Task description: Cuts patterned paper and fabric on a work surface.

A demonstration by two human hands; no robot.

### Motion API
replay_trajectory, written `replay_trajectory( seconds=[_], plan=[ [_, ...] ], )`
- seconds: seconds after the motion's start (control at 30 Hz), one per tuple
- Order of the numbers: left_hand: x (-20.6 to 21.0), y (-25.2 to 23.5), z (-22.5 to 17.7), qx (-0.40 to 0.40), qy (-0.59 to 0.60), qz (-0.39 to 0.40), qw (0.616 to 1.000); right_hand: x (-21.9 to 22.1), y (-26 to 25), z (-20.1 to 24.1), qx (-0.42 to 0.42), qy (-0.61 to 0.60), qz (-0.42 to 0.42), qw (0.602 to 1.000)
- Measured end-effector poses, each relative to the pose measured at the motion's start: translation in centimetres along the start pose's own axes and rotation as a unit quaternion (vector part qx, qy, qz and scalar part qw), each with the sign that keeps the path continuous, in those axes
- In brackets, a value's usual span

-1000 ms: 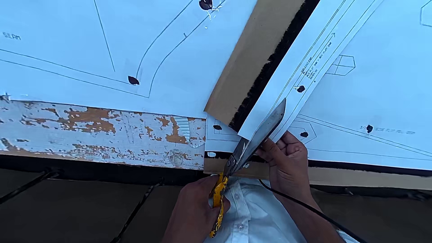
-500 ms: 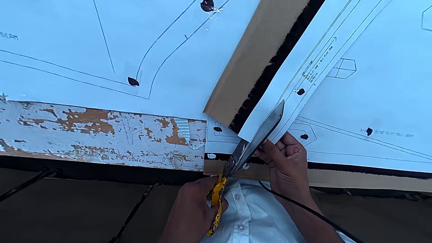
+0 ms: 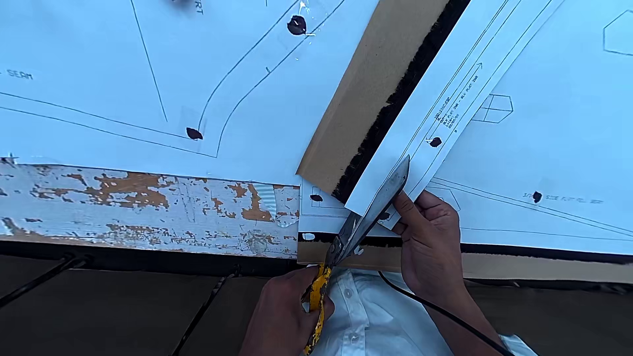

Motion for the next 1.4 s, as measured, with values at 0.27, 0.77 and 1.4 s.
replay_trajectory(
  seconds=[0.27,0.77,1.4],
  plan=[
    [-0.1,0.1,-0.1,0.01,-0.007,-0.002,1.0,0.1,0.0,0.0,-0.001,0.004,0.002,1.0],
    [-0.3,0.1,-0.4,0.03,-0.004,-0.025,0.999,0.1,-0.3,-0.2,0.01,-0.001,0.005,1.0],
    [-1.0,-1.2,-1.4,0.006,-0.024,-0.008,1.0,0.1,-0.6,-0.3,0.015,-0.024,0.03,0.999]
  ],
)
Point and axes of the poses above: each hand's wrist, its own y-axis away from the middle knuckle, its own x-axis out of the palm, z = x × y, the point moved 10 cm from there along -y, towards the middle knuckle, and after that the axes turned 9 degrees about y, right-handed, at the moved point
